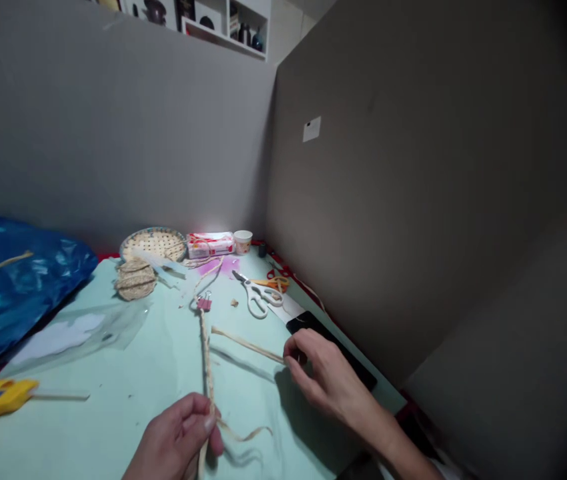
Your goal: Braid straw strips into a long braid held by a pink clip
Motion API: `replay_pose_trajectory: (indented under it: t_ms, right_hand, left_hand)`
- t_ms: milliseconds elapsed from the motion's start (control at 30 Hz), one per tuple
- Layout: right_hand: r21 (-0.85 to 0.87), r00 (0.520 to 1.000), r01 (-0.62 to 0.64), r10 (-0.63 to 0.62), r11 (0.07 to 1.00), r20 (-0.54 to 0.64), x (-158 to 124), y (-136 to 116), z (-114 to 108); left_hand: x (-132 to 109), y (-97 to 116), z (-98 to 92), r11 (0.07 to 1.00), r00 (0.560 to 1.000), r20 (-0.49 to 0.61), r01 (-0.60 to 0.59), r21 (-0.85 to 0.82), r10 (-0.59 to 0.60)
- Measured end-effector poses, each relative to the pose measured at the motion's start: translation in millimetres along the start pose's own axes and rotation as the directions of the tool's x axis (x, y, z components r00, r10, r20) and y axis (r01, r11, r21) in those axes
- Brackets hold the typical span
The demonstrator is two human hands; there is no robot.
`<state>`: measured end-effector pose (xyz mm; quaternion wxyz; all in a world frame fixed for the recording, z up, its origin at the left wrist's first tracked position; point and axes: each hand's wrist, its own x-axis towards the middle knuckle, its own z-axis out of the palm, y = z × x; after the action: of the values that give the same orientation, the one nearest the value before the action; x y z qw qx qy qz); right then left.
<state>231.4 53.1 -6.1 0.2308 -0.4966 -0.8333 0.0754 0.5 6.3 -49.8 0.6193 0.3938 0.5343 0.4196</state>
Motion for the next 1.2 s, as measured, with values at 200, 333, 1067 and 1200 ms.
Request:
replay_pose_trajectory:
  t_ms: [200,333,1067,1200]
  right_hand:
    - [-0.127,0.982,0.091,-0.068,0.988,0.176,29,-12,-2]
    - [-0.131,0.971,0.155,-0.127,0.979,0.202,55,-39,16]
    - [0.733,0.933,-0.114,-0.182,0.671,0.311,51,-34,30]
    - [0.671,0.927,-0.108,-0.169,0.733,0.334,56,-34,25]
  left_hand:
    - [-9,13,6.4,0.999,0.999,0.033,-0.022,-0.048,0.024]
    - [-11,14,6.4,0.999,0.999,0.025,-0.036,-0.026,0.036]
    - [-9,16,1.3,0.995,0.998,0.059,-0.029,-0.098,0.035]
    - [-6,8,1.5,0.996,0.997,0.076,-0.02,-0.084,0.027]
